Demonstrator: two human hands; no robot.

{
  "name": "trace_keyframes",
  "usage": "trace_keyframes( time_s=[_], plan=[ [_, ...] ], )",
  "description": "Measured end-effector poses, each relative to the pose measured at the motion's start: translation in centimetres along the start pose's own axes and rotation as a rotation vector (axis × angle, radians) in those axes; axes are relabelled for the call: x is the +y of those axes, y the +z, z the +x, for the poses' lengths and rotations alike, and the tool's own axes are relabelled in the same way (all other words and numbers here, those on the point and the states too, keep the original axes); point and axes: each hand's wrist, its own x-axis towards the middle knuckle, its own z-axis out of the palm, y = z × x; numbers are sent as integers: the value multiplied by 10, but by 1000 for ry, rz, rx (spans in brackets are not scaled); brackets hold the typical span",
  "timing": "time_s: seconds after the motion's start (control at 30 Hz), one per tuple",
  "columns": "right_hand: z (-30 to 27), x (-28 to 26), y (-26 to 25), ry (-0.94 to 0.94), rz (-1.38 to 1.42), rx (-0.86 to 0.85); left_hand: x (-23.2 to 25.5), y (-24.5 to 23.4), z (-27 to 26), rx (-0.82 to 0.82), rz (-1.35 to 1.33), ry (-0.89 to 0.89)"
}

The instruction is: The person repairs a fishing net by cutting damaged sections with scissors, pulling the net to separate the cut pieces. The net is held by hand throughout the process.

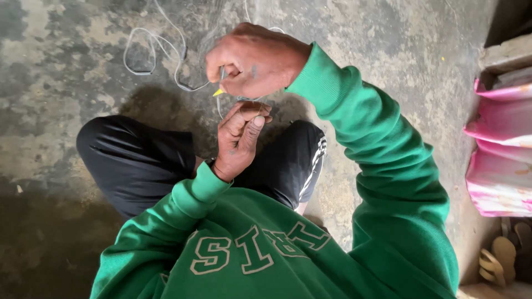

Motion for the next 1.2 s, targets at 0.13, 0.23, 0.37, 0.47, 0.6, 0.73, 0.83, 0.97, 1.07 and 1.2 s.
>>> trace_keyframes(
  time_s=[0.13,0.23,0.37,0.47,0.6,0.73,0.83,0.97,1.07,1.2],
  plan=[
    [5,5,5,-136,-26,71,0,-9,0,5,-142,-61],
    [8,7,19,-143,-16,103,-8,-17,-8,30,-242,-140],
    [7,-6,57,55,-798,350,-64,-20,-21,145,-486,-284],
    [13,-24,104,19,-828,528,-83,-22,-16,175,-498,-250],
    [23,-51,155,-72,-852,714,-98,-22,-19,219,-508,-248],
    [23,-52,183,-148,-733,829,-126,-19,-33,273,-562,-231],
    [17,-51,176,-96,-742,859,-148,-20,-38,259,-649,-171],
    [2,-38,180,119,-557,888,-156,-30,-47,210,-690,-140],
    [-10,-15,186,352,-284,917,-87,5,5,990,-637,-600],
    [-28,23,190,604,3,890,-155,-31,-11,485,-524,-415]
  ],
)
